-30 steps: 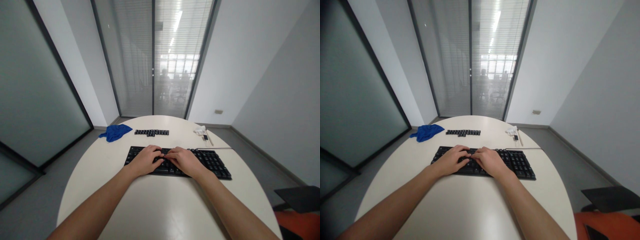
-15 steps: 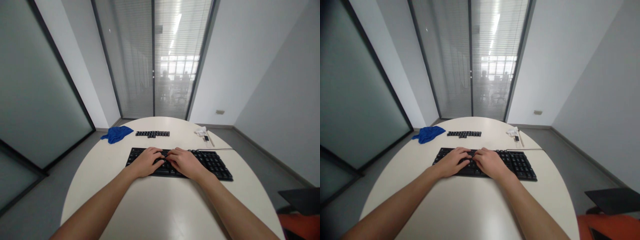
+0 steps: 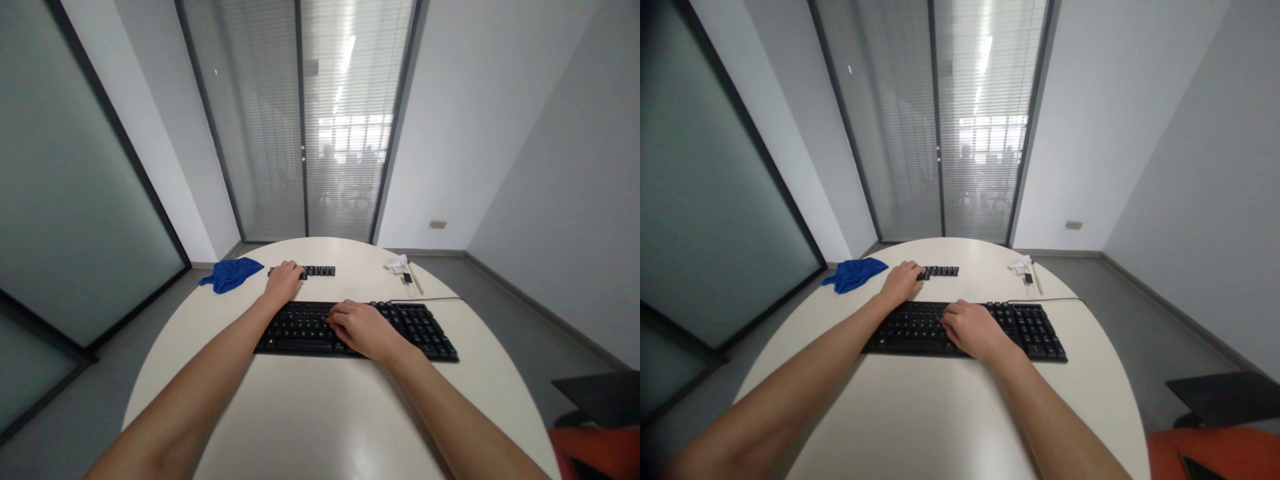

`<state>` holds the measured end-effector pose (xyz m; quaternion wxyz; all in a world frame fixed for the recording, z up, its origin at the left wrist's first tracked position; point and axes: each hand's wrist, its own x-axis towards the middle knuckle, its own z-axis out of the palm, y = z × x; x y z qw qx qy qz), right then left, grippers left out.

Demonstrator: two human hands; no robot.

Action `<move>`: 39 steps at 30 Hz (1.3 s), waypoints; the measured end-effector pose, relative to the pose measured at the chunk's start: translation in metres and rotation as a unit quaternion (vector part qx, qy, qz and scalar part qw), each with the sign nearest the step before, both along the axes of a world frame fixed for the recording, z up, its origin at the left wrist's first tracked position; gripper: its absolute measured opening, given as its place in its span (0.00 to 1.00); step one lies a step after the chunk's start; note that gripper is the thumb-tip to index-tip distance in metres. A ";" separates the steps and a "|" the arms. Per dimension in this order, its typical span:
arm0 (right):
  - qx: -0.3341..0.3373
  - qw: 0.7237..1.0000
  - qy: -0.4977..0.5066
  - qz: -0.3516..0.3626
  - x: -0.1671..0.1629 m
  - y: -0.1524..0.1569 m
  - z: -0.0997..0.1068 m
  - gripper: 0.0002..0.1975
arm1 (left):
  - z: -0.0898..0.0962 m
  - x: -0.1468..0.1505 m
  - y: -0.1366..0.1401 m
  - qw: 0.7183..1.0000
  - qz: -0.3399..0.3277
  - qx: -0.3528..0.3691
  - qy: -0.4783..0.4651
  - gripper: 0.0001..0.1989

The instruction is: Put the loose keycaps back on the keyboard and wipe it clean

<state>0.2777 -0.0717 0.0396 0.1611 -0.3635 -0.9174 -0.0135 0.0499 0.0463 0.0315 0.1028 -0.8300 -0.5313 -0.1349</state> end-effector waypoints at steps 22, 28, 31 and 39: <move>-0.005 1.000 -0.005 -0.005 -0.001 0.000 0.000 0.10 | -0.007 0.022 -0.036 0.994 -0.071 -0.001 -0.085 0.08; 0.000 1.000 -0.016 -0.013 -0.003 0.000 0.000 0.09 | -0.017 0.010 -0.075 0.969 -0.093 -0.010 -0.229 0.07; 0.000 1.000 -0.011 -0.016 -0.004 0.000 -0.002 0.09 | -0.027 0.005 -0.077 0.962 -0.090 -0.027 -0.256 0.07; -0.008 1.000 -0.006 -0.025 -0.006 0.000 -0.001 0.09 | -0.028 0.005 -0.077 0.946 -0.114 -0.072 -0.294 0.07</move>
